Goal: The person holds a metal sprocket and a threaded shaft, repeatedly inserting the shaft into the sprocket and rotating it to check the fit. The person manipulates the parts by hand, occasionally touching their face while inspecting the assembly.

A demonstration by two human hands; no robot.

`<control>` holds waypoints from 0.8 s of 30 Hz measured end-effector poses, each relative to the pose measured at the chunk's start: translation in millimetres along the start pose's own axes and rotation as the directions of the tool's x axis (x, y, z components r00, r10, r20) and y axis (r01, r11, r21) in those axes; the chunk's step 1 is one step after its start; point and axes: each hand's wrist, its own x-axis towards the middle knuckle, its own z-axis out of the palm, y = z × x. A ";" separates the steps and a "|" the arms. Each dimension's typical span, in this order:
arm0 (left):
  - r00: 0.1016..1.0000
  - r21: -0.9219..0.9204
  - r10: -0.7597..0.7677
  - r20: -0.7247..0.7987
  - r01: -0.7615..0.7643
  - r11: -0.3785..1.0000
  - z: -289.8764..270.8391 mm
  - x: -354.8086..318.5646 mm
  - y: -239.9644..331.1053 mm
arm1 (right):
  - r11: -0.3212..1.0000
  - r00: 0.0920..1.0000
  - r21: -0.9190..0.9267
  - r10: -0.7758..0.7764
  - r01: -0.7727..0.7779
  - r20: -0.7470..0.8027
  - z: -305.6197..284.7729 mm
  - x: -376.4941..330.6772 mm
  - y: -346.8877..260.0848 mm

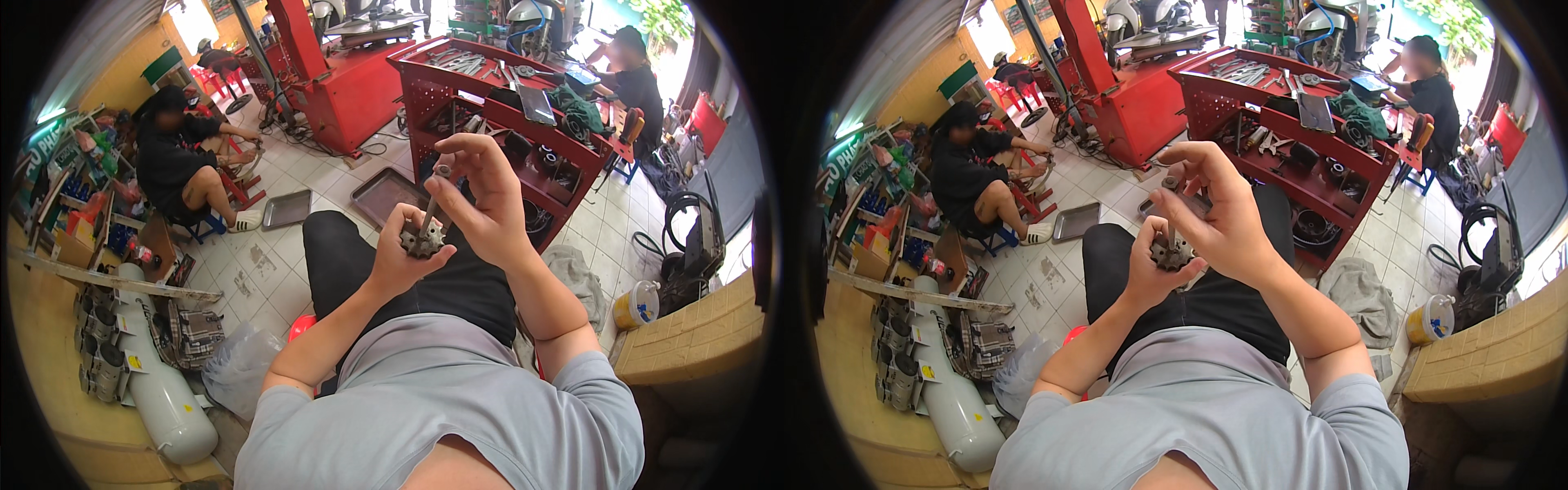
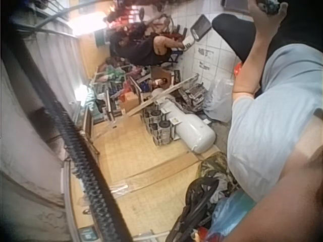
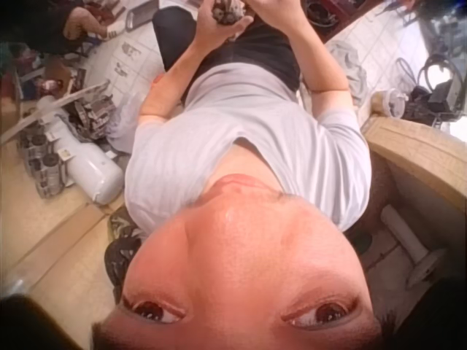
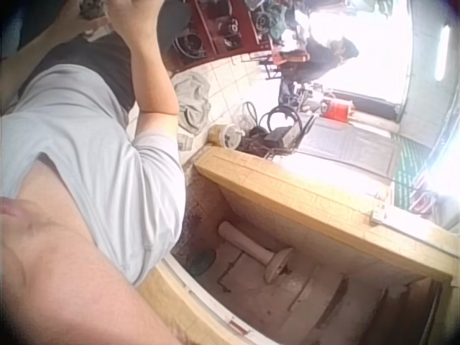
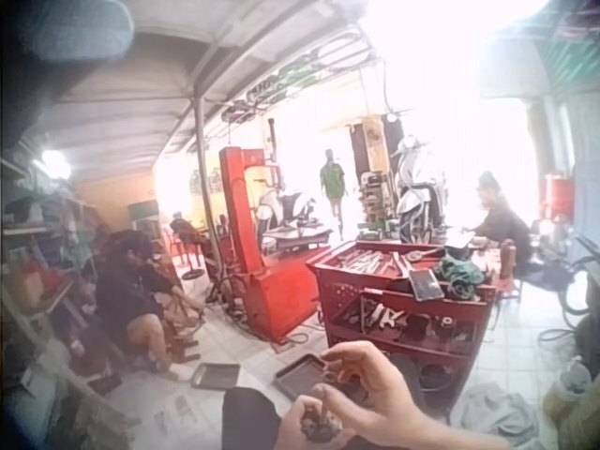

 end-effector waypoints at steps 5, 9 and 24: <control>0.997 -0.083 -0.079 0.011 0.080 0.993 1.7 -0.9 -5.5 | 0.954 0.997 0.297 0.066 -0.048 -0.051 8.0 0.0 1.4; 0.993 -0.076 -0.116 0.016 0.117 0.990 -0.2 -1.9 -0.7 | 0.996 0.994 0.064 -0.054 0.060 -0.095 7.7 2.9 0.4; 0.998 -0.076 -0.064 0.002 0.064 0.995 0.6 -1.4 -2.2 | 1.000 0.997 0.021 -0.012 0.014 -0.078 4.1 1.3 4.8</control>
